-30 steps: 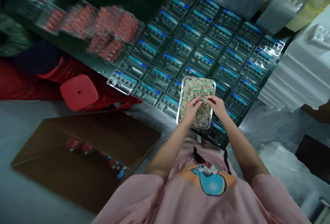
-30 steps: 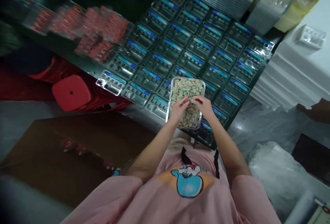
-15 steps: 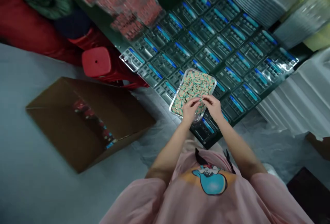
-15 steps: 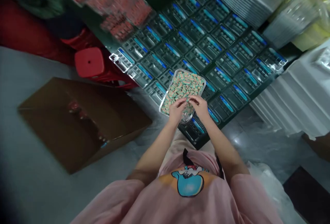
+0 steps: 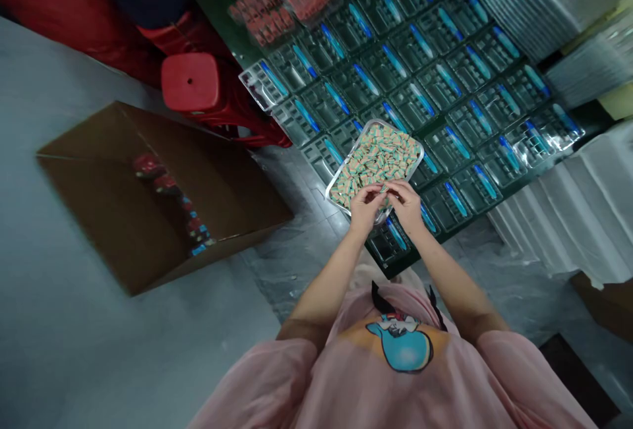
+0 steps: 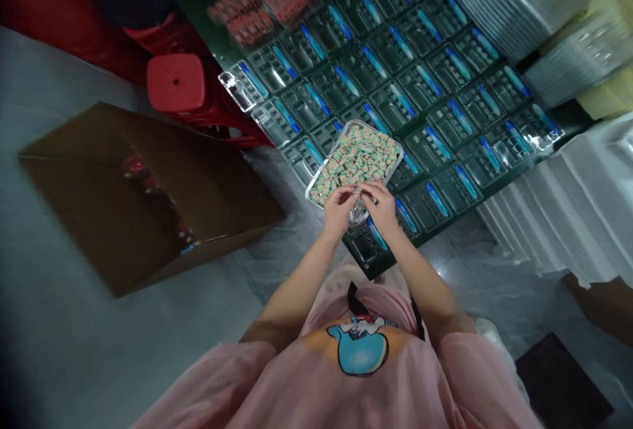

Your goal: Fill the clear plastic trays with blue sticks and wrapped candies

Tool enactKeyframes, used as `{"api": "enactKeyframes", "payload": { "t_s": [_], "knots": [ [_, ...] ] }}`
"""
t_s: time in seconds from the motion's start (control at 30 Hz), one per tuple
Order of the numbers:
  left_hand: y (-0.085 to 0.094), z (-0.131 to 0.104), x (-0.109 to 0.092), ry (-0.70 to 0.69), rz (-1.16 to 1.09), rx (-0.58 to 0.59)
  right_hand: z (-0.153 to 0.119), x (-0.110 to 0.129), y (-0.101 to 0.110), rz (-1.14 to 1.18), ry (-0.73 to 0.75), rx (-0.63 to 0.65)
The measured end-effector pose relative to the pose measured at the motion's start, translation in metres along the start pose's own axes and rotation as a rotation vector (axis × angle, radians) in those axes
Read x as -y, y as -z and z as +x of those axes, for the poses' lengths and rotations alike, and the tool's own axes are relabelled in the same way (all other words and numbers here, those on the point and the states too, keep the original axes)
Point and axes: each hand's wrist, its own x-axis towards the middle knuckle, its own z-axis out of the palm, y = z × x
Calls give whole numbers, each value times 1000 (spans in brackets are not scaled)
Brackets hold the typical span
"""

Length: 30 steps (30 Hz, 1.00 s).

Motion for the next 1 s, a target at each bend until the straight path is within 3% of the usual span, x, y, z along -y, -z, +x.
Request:
{"api": "enactKeyframes", "payload": {
  "t_s": [0.23, 0.3, 0.4, 0.6, 0.7, 0.83, 1.0],
  "knots": [
    [13, 10, 4, 111, -10, -142, 23, -26, 24, -209, -119, -88],
    [18, 12, 5, 131, -39, -164, 34, -38, 30, -315, -118, -34],
    [23, 17, 4, 152, -42, -153, 46, -50, 27, -432, -101, 38],
    [20, 27, 2, 162, -71, -77, 50, -54, 18, -590, -51, 59],
    [17, 28, 2, 190, -60, -11, 48, -50, 18, -519, -62, 37],
    [12, 30, 1, 253, -91, 80, 46, -38, 16, -199, -206, -28],
    [3, 32, -1, 233, -175, 143, 44, -25, 13, 122, -325, 93]
  ]
}}
